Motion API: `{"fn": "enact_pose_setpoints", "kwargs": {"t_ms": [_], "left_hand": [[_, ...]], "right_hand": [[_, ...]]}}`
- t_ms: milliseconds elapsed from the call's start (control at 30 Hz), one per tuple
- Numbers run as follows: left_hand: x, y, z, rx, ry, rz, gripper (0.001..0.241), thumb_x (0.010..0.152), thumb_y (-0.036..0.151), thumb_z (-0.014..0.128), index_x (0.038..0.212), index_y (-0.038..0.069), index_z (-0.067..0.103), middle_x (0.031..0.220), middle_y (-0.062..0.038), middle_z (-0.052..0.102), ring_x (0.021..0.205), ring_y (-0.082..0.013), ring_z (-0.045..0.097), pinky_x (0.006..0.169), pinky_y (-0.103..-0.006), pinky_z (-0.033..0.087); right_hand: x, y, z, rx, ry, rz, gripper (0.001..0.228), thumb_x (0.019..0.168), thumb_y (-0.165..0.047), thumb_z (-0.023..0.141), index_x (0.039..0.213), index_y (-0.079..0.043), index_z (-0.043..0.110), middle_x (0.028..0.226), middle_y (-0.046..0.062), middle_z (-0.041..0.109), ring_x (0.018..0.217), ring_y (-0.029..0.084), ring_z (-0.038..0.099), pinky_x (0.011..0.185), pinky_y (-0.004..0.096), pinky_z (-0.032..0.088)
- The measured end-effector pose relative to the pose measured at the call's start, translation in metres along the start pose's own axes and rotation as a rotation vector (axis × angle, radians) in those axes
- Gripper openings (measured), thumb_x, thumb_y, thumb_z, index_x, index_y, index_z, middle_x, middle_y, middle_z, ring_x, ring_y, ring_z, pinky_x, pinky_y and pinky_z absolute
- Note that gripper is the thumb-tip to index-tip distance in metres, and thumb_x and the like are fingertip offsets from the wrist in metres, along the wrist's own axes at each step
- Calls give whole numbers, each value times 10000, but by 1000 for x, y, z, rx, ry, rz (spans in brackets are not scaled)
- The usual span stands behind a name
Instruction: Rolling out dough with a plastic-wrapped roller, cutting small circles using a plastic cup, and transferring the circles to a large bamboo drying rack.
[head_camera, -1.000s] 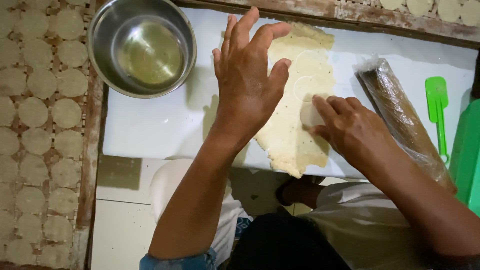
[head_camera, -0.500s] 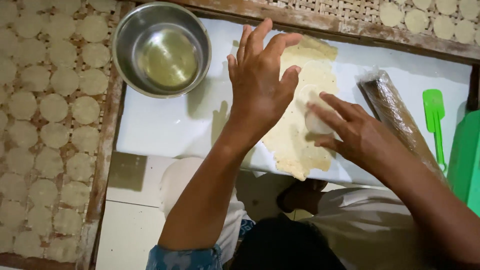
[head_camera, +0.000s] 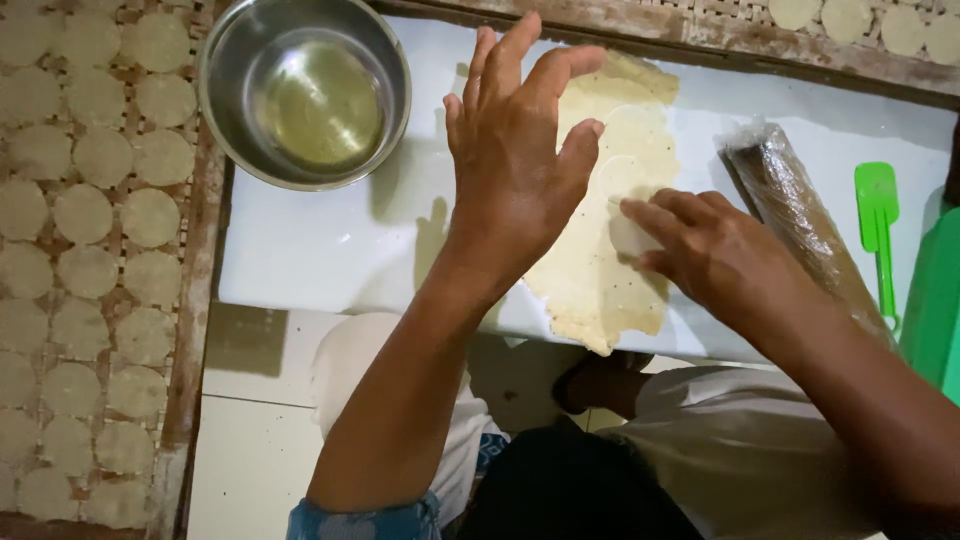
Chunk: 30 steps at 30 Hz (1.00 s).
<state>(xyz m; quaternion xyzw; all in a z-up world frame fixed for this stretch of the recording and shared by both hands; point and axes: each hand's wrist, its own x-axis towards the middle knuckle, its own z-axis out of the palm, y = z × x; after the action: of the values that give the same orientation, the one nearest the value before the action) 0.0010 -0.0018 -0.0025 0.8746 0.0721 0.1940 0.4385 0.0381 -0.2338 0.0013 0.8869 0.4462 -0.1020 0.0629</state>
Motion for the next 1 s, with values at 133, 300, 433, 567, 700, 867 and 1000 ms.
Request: {"fn": "enact_pose_setpoints", "kwargs": {"t_ms": [133,300,433,567,700,867,1000], "left_hand": [[1,0,2,-9,3,-14,432,863,175,745,1285,190,653,1530,-172,423,1518,-459,276,1117,-753,267],[1,-1,7,-10,47,-22,446,840,154,765,1270,205,659,1531,-166,437,1524,-455,278,1123,-790,263],[1,5,2,-36,46,-53,443,849,169,739,1281,211,653,1534,-161,449,1529,-455,287,1148,-766,253],[2,4,4,-41,66,-50,458,826,147,753,1272,200,662,1530,-167,458,1526,-456,301,1141,-763,272],[2,3,4,-35,66,-47,452,823,125,746,1263,196,669,1537,-183,448,1533,-458,282,1138,-805,250],[3,7,0,-49,43,-71,445,819,131,739,1254,203,677,1543,-162,444,1538,-450,268,1154,-781,231],[0,11,-4,-79,38,-66,445,829,100,730,1264,177,676,1534,-192,443,1538,-474,259,1152,-809,210]], "right_hand": [[5,5,4,-53,-106,151,748,875,-624,589,1433,-126,580,1206,153,717,866,330,757,675,439,655],[5,7,-2,78,-6,153,635,840,-503,726,1327,-100,666,1078,174,739,689,357,723,604,457,583],[7,0,-22,224,71,114,638,803,-315,815,1385,-110,653,1034,166,718,742,336,702,621,460,563],[21,-18,-21,236,101,-23,652,810,-321,793,1398,-91,628,1350,199,662,647,279,698,643,427,620],[32,-19,-6,165,74,-68,579,830,-313,773,1328,-41,656,1304,217,666,1105,372,669,810,452,592],[37,-24,-5,117,30,-73,530,821,-295,758,1295,-77,668,1232,155,667,1068,340,637,824,453,564],[36,-30,-7,-2,22,-98,444,816,-245,760,1209,-58,675,1134,125,678,1045,299,623,825,422,573]]}}
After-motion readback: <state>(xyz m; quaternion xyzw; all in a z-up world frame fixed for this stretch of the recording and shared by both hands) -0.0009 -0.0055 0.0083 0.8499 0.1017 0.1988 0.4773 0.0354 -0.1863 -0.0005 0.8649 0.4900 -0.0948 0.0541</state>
